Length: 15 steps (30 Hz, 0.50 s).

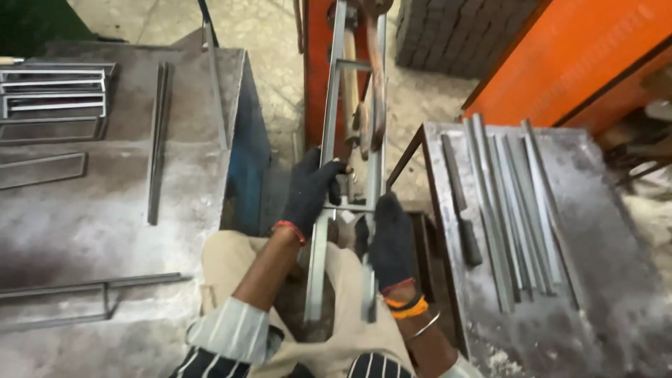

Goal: The person assembles rectangular frames from thin metal strips at a workbench, fitting corner joints together by hand and pressing the assembled frames in an orange bench press machine to secure the joints. Finished frames are stacked on the table, and at one point sparks fly as a frame is worked near the machine.

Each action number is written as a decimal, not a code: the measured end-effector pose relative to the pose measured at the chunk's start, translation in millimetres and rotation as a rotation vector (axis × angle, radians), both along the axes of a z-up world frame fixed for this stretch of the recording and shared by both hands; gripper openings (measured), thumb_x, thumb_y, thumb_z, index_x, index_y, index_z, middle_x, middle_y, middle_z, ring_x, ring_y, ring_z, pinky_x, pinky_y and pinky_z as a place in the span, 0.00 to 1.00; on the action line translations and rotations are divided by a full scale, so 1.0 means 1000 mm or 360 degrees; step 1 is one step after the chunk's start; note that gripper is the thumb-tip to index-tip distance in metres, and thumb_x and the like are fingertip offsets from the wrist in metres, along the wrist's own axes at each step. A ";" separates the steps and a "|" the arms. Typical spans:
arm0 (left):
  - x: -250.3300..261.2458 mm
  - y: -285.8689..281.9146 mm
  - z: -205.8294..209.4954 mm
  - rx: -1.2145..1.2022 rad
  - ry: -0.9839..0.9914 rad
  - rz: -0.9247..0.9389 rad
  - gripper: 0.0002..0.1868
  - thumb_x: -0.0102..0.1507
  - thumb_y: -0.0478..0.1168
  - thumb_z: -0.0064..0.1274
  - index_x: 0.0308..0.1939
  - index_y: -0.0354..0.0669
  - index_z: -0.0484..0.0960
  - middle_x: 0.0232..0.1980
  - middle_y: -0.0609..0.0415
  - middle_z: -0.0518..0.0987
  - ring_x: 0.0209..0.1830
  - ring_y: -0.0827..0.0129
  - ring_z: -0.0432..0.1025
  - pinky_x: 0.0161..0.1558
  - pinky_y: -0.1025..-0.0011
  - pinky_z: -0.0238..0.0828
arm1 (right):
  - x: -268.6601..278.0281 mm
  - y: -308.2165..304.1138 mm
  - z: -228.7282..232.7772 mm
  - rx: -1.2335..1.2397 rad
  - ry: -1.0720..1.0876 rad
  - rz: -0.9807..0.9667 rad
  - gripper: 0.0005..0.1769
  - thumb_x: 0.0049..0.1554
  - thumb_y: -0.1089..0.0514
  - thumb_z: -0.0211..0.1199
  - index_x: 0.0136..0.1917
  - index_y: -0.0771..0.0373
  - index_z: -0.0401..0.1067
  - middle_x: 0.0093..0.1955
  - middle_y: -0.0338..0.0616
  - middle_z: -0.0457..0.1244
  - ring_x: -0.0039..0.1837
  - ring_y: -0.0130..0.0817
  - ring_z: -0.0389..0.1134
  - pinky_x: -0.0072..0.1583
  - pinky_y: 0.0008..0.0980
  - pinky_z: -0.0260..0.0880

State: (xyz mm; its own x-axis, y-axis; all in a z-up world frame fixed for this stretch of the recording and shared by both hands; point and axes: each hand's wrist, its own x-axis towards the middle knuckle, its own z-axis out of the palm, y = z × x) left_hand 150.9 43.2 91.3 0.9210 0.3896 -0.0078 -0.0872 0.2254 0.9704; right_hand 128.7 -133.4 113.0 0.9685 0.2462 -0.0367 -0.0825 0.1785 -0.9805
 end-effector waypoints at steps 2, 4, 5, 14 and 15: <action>-0.001 0.001 0.009 -0.0054 -0.0031 0.0027 0.09 0.64 0.38 0.54 0.44 0.34 0.80 0.23 0.51 0.76 0.14 0.71 0.68 0.18 0.70 0.65 | 0.007 -0.003 -0.014 -0.0006 -0.0027 0.0035 0.28 0.67 0.35 0.50 0.42 0.62 0.68 0.28 0.38 0.59 0.28 0.27 0.61 0.30 0.29 0.60; 0.003 0.002 0.012 -0.0121 -0.0058 0.0053 0.09 0.65 0.38 0.54 0.44 0.35 0.81 0.25 0.53 0.77 0.16 0.73 0.68 0.19 0.71 0.66 | 0.012 -0.001 -0.018 -0.0025 -0.0050 0.0070 0.30 0.67 0.35 0.49 0.41 0.63 0.69 0.28 0.40 0.60 0.27 0.28 0.62 0.30 0.29 0.60; 0.003 -0.001 0.009 -0.0111 -0.0060 0.0068 0.09 0.64 0.37 0.55 0.45 0.35 0.81 0.24 0.52 0.76 0.16 0.73 0.68 0.19 0.71 0.65 | 0.009 0.000 -0.016 -0.0012 -0.0052 0.0079 0.32 0.67 0.34 0.49 0.40 0.63 0.69 0.27 0.42 0.62 0.27 0.29 0.63 0.30 0.30 0.62; 0.079 0.025 -0.007 0.0035 -0.0363 0.0092 0.06 0.66 0.36 0.57 0.37 0.36 0.82 0.32 0.52 0.82 0.26 0.75 0.73 0.27 0.74 0.68 | 0.077 0.012 0.006 -0.0027 -0.0135 0.0064 0.27 0.64 0.35 0.52 0.42 0.61 0.71 0.33 0.41 0.68 0.32 0.29 0.69 0.34 0.30 0.69; 0.085 0.026 0.000 0.0031 -0.0353 0.0089 0.04 0.65 0.35 0.57 0.37 0.37 0.83 0.32 0.54 0.82 0.27 0.76 0.73 0.29 0.75 0.70 | 0.087 0.013 0.000 -0.0041 -0.0179 0.0040 0.27 0.65 0.36 0.53 0.41 0.62 0.71 0.32 0.41 0.66 0.32 0.28 0.68 0.34 0.29 0.67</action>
